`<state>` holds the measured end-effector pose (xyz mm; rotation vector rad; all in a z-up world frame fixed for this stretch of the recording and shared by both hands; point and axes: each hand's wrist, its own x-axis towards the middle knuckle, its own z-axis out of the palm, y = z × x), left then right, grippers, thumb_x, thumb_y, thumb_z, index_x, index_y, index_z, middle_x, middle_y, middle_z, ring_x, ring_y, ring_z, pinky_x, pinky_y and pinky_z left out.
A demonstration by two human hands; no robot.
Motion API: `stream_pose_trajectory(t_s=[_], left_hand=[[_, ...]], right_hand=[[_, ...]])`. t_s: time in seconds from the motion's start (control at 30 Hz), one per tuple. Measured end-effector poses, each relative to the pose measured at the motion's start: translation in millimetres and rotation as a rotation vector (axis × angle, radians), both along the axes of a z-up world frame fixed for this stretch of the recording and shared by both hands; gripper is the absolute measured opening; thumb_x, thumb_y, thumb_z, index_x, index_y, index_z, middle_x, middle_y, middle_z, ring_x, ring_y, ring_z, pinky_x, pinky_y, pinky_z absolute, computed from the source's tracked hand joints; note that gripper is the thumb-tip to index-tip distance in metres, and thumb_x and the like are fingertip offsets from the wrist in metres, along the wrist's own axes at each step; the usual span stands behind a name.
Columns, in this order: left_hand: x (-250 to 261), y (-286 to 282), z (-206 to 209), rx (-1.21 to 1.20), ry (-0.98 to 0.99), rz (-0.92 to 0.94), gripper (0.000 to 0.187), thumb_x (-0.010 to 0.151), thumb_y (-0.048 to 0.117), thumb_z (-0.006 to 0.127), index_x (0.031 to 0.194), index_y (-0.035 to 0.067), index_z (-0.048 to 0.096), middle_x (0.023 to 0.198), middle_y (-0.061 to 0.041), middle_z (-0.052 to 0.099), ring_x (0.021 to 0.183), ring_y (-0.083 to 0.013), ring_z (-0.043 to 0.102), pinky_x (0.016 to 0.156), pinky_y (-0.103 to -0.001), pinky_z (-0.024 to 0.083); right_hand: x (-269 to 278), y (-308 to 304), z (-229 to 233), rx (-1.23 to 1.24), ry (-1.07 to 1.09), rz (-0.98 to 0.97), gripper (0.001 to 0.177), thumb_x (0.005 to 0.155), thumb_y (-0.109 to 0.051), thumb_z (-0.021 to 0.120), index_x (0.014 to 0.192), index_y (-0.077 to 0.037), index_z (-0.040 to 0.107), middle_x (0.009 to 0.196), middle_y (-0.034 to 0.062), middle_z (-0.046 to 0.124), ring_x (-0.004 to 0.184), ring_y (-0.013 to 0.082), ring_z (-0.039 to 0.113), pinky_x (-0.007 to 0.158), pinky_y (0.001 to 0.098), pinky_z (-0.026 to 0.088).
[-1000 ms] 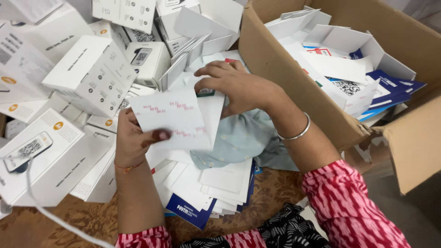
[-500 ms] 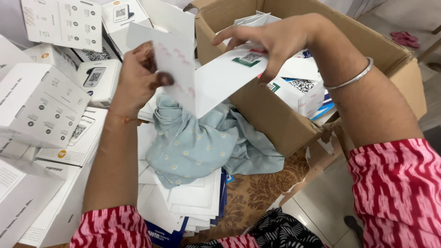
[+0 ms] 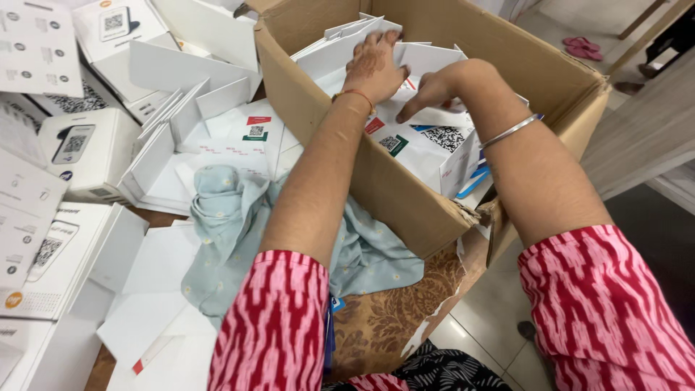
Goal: The person sorts various paper slips and cards by hand, picking them up from a pile and placing them into a cardboard box.
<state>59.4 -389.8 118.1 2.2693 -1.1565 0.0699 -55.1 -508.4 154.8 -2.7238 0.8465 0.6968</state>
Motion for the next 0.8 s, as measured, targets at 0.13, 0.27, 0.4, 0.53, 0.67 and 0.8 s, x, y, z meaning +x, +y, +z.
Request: stream_pose_trajectory(t_s=[0.13, 0.27, 0.4, 0.53, 0.67, 0.8], left_hand=[[7.7, 2.6, -22.1, 0.544, 0.237, 0.073, 0.057, 0.097, 0.031, 0.055, 0.15, 0.013, 0.048, 0.157, -0.017, 0.042, 0.145, -0.0381, 0.039, 0.118, -0.053, 0.033], [-4.5, 25.8, -8.6, 0.54, 0.284, 0.127, 0.053, 0.094, 0.019, 0.054, 0.147, 0.015, 0.053, 0.151, -0.009, 0.053, 0.144, -0.0324, 0.044, 0.116, -0.063, 0.034], [-10.8, 29.4, -6.0, 0.61, 0.293, 0.131, 0.051, 0.096, 0.022, 0.054, 0.146, 0.014, 0.054, 0.152, -0.008, 0.052, 0.145, -0.0357, 0.042, 0.117, -0.065, 0.033], [0.3, 20.0, -18.1, 0.61, 0.282, 0.097, 0.05, 0.099, 0.025, 0.052, 0.145, 0.006, 0.056, 0.151, -0.015, 0.053, 0.144, -0.0379, 0.043, 0.119, -0.059, 0.032], [2.6, 18.4, -21.9, 0.592, 0.278, 0.117, 0.054, 0.092, 0.019, 0.056, 0.144, 0.008, 0.051, 0.149, -0.016, 0.05, 0.141, -0.0393, 0.042, 0.117, -0.055, 0.031], [6.6, 18.1, -22.1, 0.631, 0.259, 0.092, 0.047, 0.09, 0.017, 0.06, 0.136, 0.005, 0.061, 0.142, -0.017, 0.057, 0.139, -0.0315, 0.049, 0.119, -0.055, 0.027]], right_hand=[[-0.9, 36.2, 4.1, -0.044, 0.082, -0.002, 0.131, 0.054, -0.07, 0.083, 0.163, -0.019, 0.03, 0.146, 0.0215, 0.061, 0.13, 0.0388, 0.064, 0.106, 0.048, 0.051], [-0.3, 63.9, 20.3, 0.1, 0.115, -0.025, 0.133, 0.054, -0.062, 0.087, 0.165, -0.027, 0.022, 0.163, 0.0188, 0.036, 0.144, 0.0395, 0.046, 0.1, 0.0578, 0.055], [3.7, 84.0, 22.2, 0.138, 0.148, 0.017, 0.133, 0.052, -0.06, 0.087, 0.164, -0.028, 0.023, 0.163, 0.0175, 0.04, 0.143, 0.0371, 0.049, 0.095, 0.0541, 0.06], [7.5, 86.3, 12.5, 0.091, 0.142, -0.029, 0.13, 0.056, -0.064, 0.086, 0.163, -0.021, 0.026, 0.158, 0.0222, 0.042, 0.131, 0.0436, 0.06, 0.092, 0.052, 0.062], [17.5, 81.4, -5.4, -0.14, 0.11, 0.102, 0.117, 0.058, -0.084, 0.077, 0.143, -0.004, 0.062, 0.138, 0.0203, 0.07, 0.121, 0.0358, 0.07, 0.095, 0.0448, 0.055], [23.3, 83.2, -12.1, -0.128, 0.044, 0.094, 0.111, 0.057, -0.08, 0.081, 0.139, -0.007, 0.061, 0.134, 0.0207, 0.067, 0.119, 0.035, 0.067, 0.095, 0.046, 0.055]])
